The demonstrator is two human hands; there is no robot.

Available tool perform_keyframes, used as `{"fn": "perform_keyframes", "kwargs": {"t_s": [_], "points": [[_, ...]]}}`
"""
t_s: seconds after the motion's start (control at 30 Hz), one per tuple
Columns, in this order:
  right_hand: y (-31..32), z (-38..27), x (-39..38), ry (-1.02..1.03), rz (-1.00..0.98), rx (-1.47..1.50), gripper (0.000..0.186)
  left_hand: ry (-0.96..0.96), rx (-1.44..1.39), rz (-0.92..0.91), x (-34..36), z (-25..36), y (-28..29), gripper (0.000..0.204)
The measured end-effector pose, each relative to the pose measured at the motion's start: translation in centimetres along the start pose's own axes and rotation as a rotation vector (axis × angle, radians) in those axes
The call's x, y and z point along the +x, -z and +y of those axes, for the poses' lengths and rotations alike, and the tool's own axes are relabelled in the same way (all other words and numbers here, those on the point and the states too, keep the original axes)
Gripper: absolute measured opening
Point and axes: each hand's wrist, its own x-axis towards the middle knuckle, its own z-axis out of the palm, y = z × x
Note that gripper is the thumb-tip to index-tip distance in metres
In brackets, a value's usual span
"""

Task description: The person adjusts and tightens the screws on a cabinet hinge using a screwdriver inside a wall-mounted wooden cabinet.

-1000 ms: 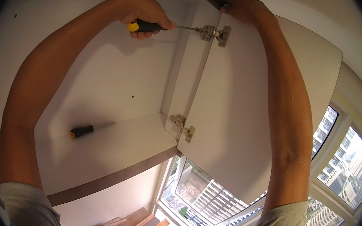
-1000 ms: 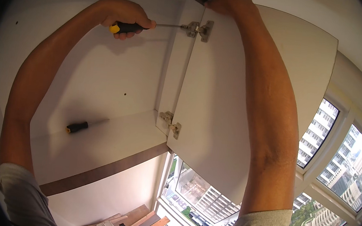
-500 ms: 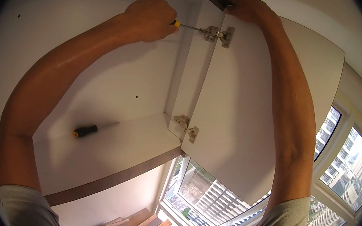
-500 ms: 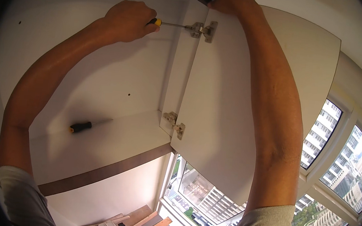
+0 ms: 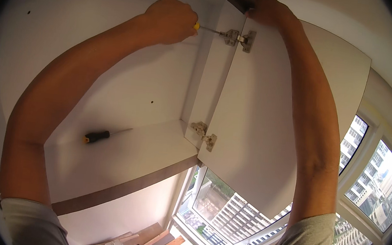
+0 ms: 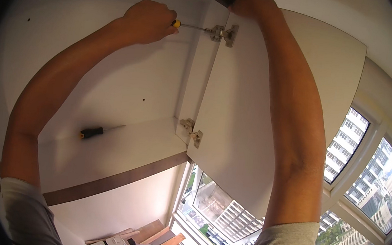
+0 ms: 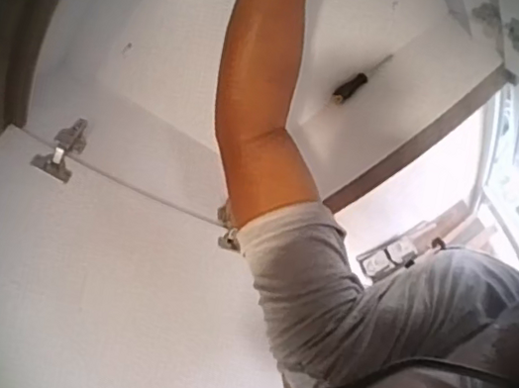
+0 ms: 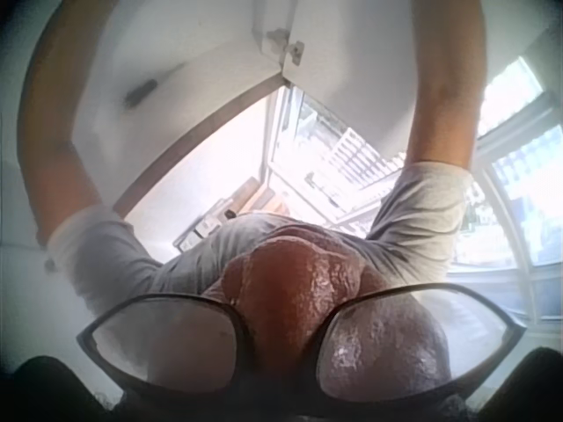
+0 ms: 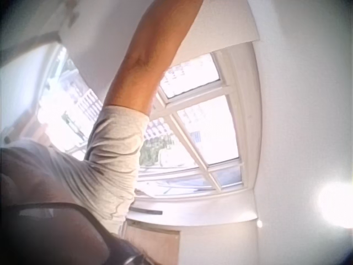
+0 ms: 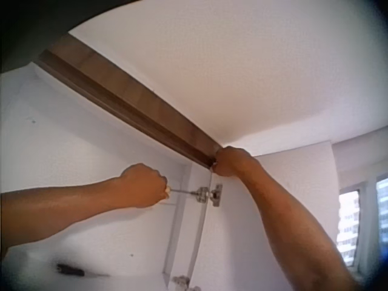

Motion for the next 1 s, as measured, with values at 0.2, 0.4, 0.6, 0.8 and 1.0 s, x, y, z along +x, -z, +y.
{"fn": "perform_keyframes", "kwargs": {"t_s": [0.2, 0.4, 0.6, 0.8, 1.0], "points": [[2.6, -0.8, -2.3, -0.027, -0.071, -0.058, 0.064, 0.195, -0.211, -0.226, -2.8, 0.4, 1.0, 0.047], [7.2, 5.0, -8.5, -0.101, 0.042, -0.148, 0.066, 0.184, -0.445, -0.647, -12.0, 3.0, -5.4, 0.049], [7.3, 9.0, -26.4, -0.18, 0.767, -0.037, 0.064, 0.148, -0.34, -0.781, -20.5, 4.4, -10.9, 0.044], [-2.3, 7.0, -35.3, -0.385, 0.614, 1.111, 0.104, 0.223, -0.257, -0.92, -23.5, 5.4, -12.1, 0.046], [-2.5, 4.5, -36.8, -0.269, 0.627, 1.491, 0.096, 0.307, -0.211, -0.79, -25.5, 5.9, -13.1, 0.042]]}}
